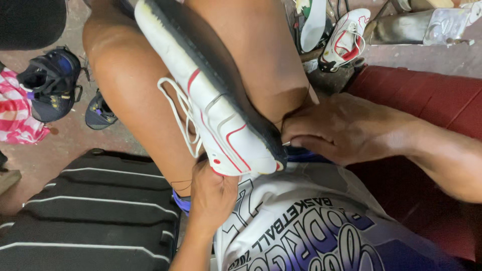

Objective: The person is repairing a white and red soccer shoe by hand. They use a needle and thread to stitch the sole to the upper part of the shoe, repeatedly pulling the thread through the material.

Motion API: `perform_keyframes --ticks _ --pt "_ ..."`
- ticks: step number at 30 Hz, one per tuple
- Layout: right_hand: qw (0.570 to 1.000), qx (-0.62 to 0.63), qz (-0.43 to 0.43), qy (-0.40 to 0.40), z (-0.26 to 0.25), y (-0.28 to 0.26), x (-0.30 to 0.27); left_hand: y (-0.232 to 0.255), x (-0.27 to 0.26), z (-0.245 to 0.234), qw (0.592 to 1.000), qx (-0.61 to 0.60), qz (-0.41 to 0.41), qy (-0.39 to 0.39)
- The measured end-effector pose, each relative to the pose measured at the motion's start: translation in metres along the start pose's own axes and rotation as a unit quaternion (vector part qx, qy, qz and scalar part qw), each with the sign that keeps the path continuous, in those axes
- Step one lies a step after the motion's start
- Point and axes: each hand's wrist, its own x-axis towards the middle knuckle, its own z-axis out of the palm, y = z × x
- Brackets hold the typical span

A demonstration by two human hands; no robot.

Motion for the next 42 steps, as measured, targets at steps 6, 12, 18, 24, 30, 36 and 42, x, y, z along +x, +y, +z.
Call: perform_keyframes --ticks 6,12,18,24,30,36,42 --pt "0.995 -0.087 -0.051 0.015 0.003 -0.012 -0.008 0.007 0.017 -0.005 0.991 -0.032 -0.091 -0.096" --pt "0.99 -0.113 -0.083 0.026 0.012 -0.007 -0.007 0.006 0.025 -0.002 0.993 0.019 -0.021 -0.116" --pt "0.985 -0.154 -0.075 0.009 0.013 -0.011 -0.006 0.001 0.024 -0.004 0.993 0.034 -0.017 -0.112" --pt "0.987 -0.155 -0.038 -0.018 0.015 -0.015 -0.004 0.007 0.028 -0.006 0.987 0.036 -0.058 -0.145" --pt "0.981 -0.185 -0.044 -0.046 0.02 -0.02 -0.007 0.006 0.022 -0.001 0.978 0.086 -0.126 -0.143" --pt "0.956 -0.262 -0.123 0.04 0.023 -0.007 -0.004 -0.008 0.015 -0.002 0.986 0.074 -0.046 -0.139" --pt "0.954 -0.296 -0.042 -0.005 0.018 0.007 -0.007 -0.022 0.011 0.001 0.989 0.081 -0.016 -0.12"
